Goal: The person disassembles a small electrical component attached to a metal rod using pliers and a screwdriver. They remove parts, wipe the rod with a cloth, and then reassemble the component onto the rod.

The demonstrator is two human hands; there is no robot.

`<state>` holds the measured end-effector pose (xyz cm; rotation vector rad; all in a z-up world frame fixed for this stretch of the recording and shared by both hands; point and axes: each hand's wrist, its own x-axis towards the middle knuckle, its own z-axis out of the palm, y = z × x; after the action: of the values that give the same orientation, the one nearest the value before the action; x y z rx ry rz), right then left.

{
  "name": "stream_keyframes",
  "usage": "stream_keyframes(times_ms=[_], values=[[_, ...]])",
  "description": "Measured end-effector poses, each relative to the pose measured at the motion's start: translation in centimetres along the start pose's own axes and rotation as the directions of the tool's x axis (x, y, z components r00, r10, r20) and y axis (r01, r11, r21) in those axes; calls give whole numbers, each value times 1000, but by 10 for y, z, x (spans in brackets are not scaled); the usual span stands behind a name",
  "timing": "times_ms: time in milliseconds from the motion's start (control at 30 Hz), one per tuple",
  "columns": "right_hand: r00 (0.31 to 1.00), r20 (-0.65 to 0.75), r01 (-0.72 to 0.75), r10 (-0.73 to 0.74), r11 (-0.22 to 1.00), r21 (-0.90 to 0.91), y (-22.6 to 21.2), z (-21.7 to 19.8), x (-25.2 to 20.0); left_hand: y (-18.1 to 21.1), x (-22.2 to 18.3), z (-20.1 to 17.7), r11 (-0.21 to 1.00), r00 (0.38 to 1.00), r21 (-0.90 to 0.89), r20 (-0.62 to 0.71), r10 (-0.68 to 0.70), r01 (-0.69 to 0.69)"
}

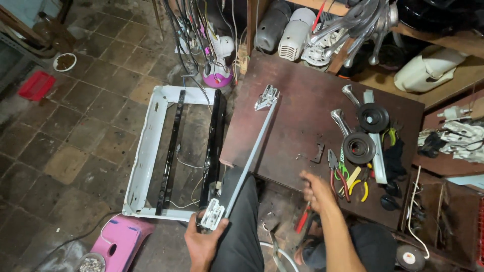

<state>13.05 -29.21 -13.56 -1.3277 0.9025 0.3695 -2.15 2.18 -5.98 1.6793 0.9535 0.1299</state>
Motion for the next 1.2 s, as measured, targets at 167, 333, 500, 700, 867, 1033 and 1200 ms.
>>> stream_keyframes(times_ms=[167, 333, 500, 700, 867, 1033, 1200], values=[[920, 336, -299, 203, 917, 263, 114, -43, -68, -24, 30, -6, 991, 999, -127, -10, -44, 43], [837, 370, -492, 404, 851, 184, 189, -68, -102, -7, 31, -17, 918, 984, -360, 127, -129, 167], [737, 625, -362, 258, 931, 43, 187, -48, -98, 16, 31, -24, 888, 912, -296, 323, -254, 352], [928, 352, 205, 126, 616, -761, 29, 13, -234, 19, 34, -25, 963, 875, -93, 447, -185, 252], [768, 631, 580, -109, 535, -614, 25, 37, -229, 27, 38, -32, 959, 825, -59, 527, -205, 276], [748, 659, 559, -80, 612, -560, 19, 47, -222, 8, 44, -30, 961, 815, -167, 573, -88, 222], [761, 648, 528, -37, 617, -584, 15, 52, -221, 15, 42, -30, 958, 797, -175, 598, -79, 227]])
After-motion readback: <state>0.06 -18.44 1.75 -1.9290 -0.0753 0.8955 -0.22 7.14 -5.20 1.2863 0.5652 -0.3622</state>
